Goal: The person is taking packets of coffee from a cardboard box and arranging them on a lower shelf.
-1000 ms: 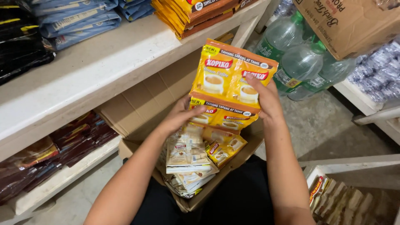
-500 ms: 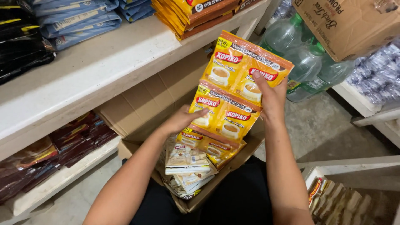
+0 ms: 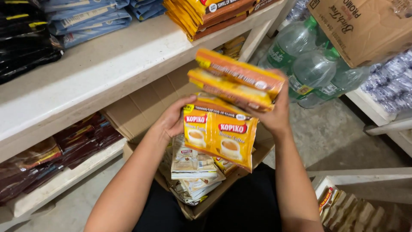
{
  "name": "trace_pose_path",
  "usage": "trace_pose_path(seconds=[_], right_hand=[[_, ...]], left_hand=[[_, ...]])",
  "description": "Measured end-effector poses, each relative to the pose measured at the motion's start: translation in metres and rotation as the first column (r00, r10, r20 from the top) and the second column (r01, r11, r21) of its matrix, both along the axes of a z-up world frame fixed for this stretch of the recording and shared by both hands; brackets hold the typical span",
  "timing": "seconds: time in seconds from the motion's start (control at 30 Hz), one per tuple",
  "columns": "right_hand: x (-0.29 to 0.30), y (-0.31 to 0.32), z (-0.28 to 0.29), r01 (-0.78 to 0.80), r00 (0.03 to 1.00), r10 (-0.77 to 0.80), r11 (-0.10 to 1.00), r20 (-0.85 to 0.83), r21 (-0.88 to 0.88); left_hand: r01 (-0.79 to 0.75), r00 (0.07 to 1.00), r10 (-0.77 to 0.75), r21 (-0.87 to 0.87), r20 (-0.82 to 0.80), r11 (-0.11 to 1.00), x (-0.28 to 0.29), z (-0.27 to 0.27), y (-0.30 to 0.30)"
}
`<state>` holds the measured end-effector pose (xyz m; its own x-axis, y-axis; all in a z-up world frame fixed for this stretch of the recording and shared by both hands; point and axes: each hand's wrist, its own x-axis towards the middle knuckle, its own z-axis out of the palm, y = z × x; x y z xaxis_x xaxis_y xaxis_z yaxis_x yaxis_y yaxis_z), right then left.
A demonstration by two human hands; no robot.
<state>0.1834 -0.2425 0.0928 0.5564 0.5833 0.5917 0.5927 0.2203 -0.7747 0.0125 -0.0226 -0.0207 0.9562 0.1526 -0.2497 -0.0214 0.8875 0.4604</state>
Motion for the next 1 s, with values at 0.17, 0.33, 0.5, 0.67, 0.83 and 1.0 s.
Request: trace_pose_path(seconds=[0.17, 0.33, 0.5, 0.67, 0.83, 1.0], right_hand=[[0.031, -0.011, -0.032, 0.017, 0.999, -0.014, 0.997, -0.044, 0.078], [0.060, -0.021, -0.060, -0.079, 0.991, 0.077, 0.997, -0.106, -0.013], [0.044, 0.000, -0.072, -0.178, 0.895, 0.163, 0.984, -0.416, 0.003], [0.043, -0.007, -0.059, -0.179, 0.862, 0.048, 0.960, -0.504, -0.216], [0.013, -0.002, -0.012, -0.326, 0.755, 0.107, 0.917, -0.647, -0.230], [0.026, 0.000, -0.035, -0.348, 0.629, 0.120, 0.927, -0.768, -0.140]], left_hand=[[-0.064, 0.980, 0.005, 0.290, 0.200, 0.955, -0.006, 0.040, -0.024], [-0.551, 0.832, 0.439, 0.590, 0.338, 0.591, 0.006, 0.053, -0.022], [-0.521, 0.768, 0.583, 0.788, 0.265, 0.328, -0.006, 0.061, -0.022], [-0.338, 0.908, 0.419, 0.569, -0.013, 0.750, -0.005, 0.072, -0.036], [-0.270, 0.906, 0.348, 0.304, -0.240, 0.913, 0.002, 0.039, -0.036], [-0.226, 0.942, 0.297, 0.361, -0.157, 0.905, -0.007, 0.076, -0.043]])
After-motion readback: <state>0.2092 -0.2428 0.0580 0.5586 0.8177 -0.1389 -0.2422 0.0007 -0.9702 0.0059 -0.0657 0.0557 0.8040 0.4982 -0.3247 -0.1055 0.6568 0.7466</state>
